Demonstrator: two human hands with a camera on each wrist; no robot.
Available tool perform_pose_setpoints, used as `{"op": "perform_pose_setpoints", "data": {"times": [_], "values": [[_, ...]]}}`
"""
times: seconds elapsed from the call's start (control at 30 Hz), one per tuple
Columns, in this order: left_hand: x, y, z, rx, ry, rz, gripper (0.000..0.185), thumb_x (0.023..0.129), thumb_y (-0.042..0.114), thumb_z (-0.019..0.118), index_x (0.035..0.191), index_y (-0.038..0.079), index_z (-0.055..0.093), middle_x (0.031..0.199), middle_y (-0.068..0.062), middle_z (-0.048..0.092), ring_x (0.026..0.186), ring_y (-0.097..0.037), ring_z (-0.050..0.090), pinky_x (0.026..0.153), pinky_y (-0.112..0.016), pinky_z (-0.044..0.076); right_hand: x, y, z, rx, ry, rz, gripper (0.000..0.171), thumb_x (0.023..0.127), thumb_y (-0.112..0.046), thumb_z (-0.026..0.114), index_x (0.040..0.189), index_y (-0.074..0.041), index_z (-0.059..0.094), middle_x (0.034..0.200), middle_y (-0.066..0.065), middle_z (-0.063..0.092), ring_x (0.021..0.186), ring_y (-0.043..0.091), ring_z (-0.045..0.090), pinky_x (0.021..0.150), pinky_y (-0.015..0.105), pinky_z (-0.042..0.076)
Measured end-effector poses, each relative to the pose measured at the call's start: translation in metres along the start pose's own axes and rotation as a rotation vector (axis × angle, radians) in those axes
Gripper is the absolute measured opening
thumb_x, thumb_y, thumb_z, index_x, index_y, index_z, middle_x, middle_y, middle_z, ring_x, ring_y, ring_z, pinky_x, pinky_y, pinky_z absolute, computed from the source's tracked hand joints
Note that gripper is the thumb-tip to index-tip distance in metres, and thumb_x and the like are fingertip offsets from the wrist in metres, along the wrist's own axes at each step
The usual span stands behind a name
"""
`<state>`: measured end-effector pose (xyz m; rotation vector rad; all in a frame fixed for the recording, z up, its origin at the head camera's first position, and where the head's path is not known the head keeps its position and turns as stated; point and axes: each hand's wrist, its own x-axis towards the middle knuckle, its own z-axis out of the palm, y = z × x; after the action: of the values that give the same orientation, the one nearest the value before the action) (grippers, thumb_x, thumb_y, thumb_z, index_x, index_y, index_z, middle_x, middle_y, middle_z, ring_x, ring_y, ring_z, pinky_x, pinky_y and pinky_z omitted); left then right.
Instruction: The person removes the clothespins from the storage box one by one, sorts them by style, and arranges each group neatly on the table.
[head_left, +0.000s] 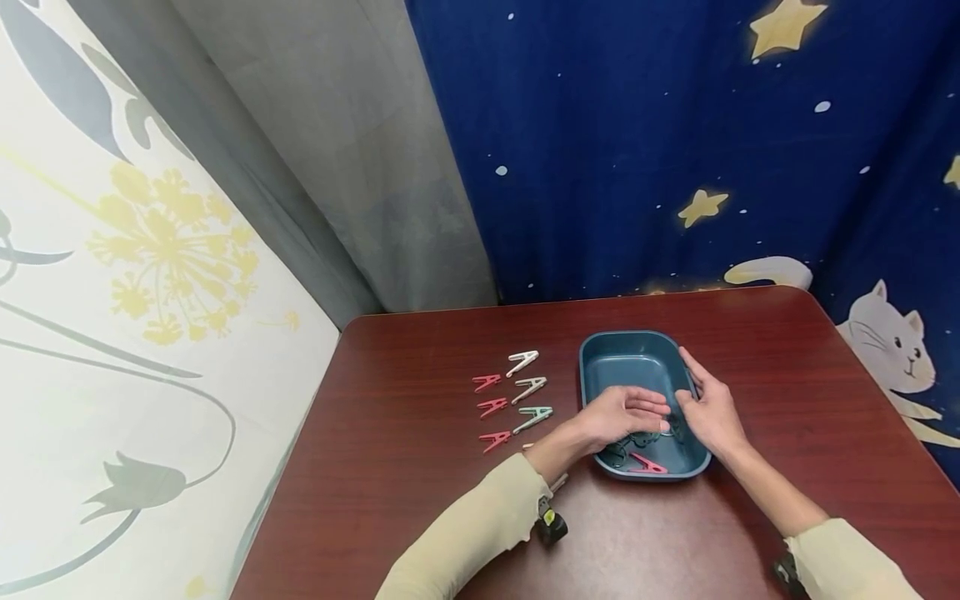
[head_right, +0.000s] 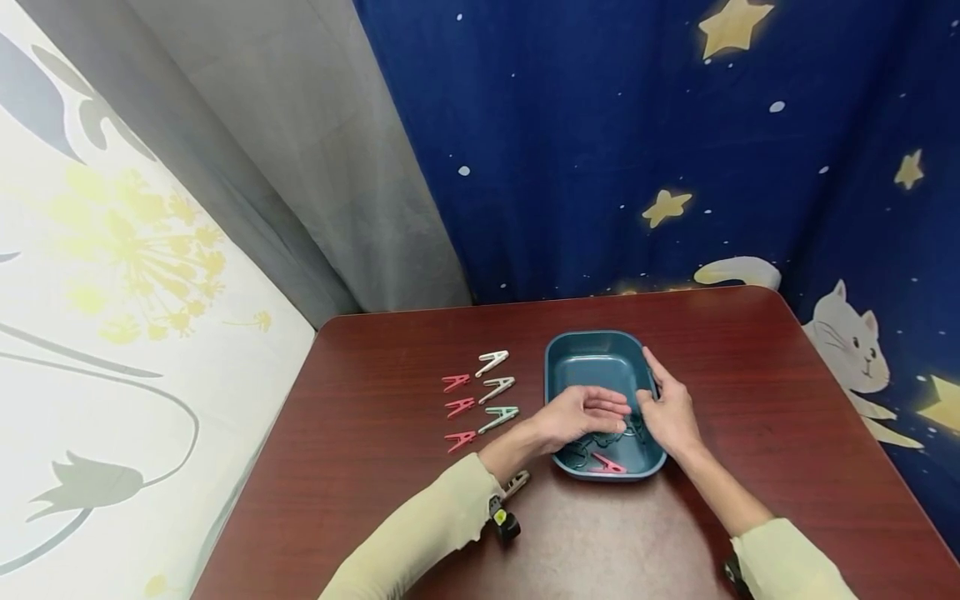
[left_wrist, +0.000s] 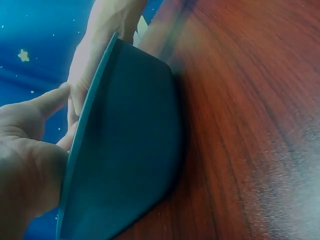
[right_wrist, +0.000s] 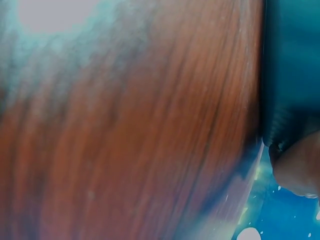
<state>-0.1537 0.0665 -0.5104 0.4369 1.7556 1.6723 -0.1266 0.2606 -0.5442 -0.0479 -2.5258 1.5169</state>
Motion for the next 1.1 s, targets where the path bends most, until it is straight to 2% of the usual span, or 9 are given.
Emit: {"op": "perform_pose_setpoints", "data": {"times": [0.17, 0.27, 0.37, 0.47, 0.57, 0.7, 0.83, 0.93, 1.1], "values": [[0.0013, 0.0019, 0.0035, 0.139, -0.065, -0.082, 0.037, 0.092, -0.011, 0.076, 0.128, -0.01, 0.068, 0.115, -0.019, 0.077, 0.09, -0.006, 0.073, 0.08, -0.02, 0.057, 0.0, 0.0011, -0.0006, 0.0, 0.006, 0.0, 0.073, 0.099, 0.007, 0.055, 0.167, -0.009, 0.032, 0.155, 0.032, 0.046, 0.134, 0.045, 0.054, 0.084, 0.0, 0.034], [0.0009, 0.0018, 0.0037, 0.191, -0.094, -0.104, 0.035, 0.091, -0.015, 0.074, 0.125, -0.012, 0.067, 0.112, -0.022, 0.077, 0.087, -0.01, 0.074, 0.079, -0.021, 0.058, -0.0002, 0.0008, -0.0004, -0.004, 0.009, -0.003, 0.074, 0.097, 0.007, 0.054, 0.166, -0.008, 0.033, 0.154, 0.031, 0.047, 0.131, 0.043, 0.056, 0.083, 0.001, 0.035], [0.0002, 0.0015, 0.002, 0.227, -0.115, -0.09, 0.033, 0.09, -0.018, 0.073, 0.123, -0.012, 0.068, 0.112, -0.023, 0.077, 0.087, -0.014, 0.076, 0.078, -0.021, 0.059, -0.0006, 0.0, 0.0006, -0.014, 0.013, -0.008, 0.074, 0.096, 0.008, 0.055, 0.166, -0.008, 0.034, 0.153, 0.031, 0.048, 0.125, 0.038, 0.059, 0.082, 0.002, 0.036], [-0.001, 0.0014, 0.0001, 0.266, -0.161, -0.06, 0.032, 0.091, -0.017, 0.072, 0.122, -0.011, 0.069, 0.112, -0.023, 0.077, 0.09, -0.016, 0.077, 0.078, -0.02, 0.058, -0.0013, 0.0, 0.0012, -0.035, 0.024, -0.01, 0.075, 0.096, 0.007, 0.056, 0.166, -0.009, 0.035, 0.153, 0.029, 0.049, 0.11, 0.029, 0.061, 0.079, 0.006, 0.037], [-0.0027, 0.0002, -0.0005, 0.36, -0.22, -0.047, 0.029, 0.092, -0.015, 0.074, 0.12, -0.009, 0.071, 0.11, -0.018, 0.079, 0.089, -0.009, 0.076, 0.077, -0.017, 0.057, -0.002, 0.0007, 0.0015, -0.05, 0.03, -0.014, 0.074, 0.096, 0.007, 0.056, 0.166, -0.009, 0.036, 0.153, 0.027, 0.05, 0.1, 0.019, 0.06, 0.076, 0.01, 0.038], [-0.0041, -0.0002, -0.0008, 0.469, -0.294, -0.064, 0.029, 0.09, -0.012, 0.077, 0.119, -0.008, 0.072, 0.109, -0.015, 0.08, 0.088, -0.004, 0.075, 0.078, -0.014, 0.055, -0.0028, 0.0011, 0.0023, -0.053, 0.03, -0.017, 0.074, 0.095, 0.008, 0.056, 0.165, -0.008, 0.036, 0.154, 0.026, 0.05, 0.107, 0.019, 0.061, 0.078, 0.008, 0.038], [-0.0039, 0.0009, -0.0006, 0.468, -0.372, -0.093, 0.032, 0.09, -0.018, 0.073, 0.121, -0.012, 0.07, 0.112, -0.021, 0.078, 0.094, -0.014, 0.077, 0.08, -0.016, 0.056, -0.0026, 0.001, 0.0029, -0.047, 0.026, -0.013, 0.075, 0.095, 0.008, 0.054, 0.166, -0.008, 0.035, 0.155, 0.026, 0.049, 0.123, 0.034, 0.059, 0.082, 0.004, 0.035], [-0.0036, 0.0021, -0.0005, 0.462, -0.427, -0.121, 0.031, 0.092, -0.022, 0.066, 0.122, -0.015, 0.068, 0.112, -0.024, 0.076, 0.092, -0.017, 0.076, 0.078, -0.017, 0.057, -0.0026, 0.0012, 0.0031, -0.037, 0.023, -0.016, 0.075, 0.094, 0.009, 0.054, 0.166, -0.007, 0.035, 0.155, 0.027, 0.048, 0.127, 0.039, 0.057, 0.082, 0.003, 0.034], [-0.0036, 0.0027, -0.002, 0.467, -0.465, -0.154, 0.029, 0.095, -0.021, 0.063, 0.122, -0.014, 0.068, 0.108, -0.019, 0.078, 0.086, -0.008, 0.071, 0.069, -0.017, 0.053, -0.0027, 0.002, 0.0041, -0.045, 0.026, -0.025, 0.075, 0.094, 0.009, 0.054, 0.165, -0.007, 0.036, 0.155, 0.026, 0.048, 0.116, 0.032, 0.059, 0.08, 0.006, 0.035]]}}
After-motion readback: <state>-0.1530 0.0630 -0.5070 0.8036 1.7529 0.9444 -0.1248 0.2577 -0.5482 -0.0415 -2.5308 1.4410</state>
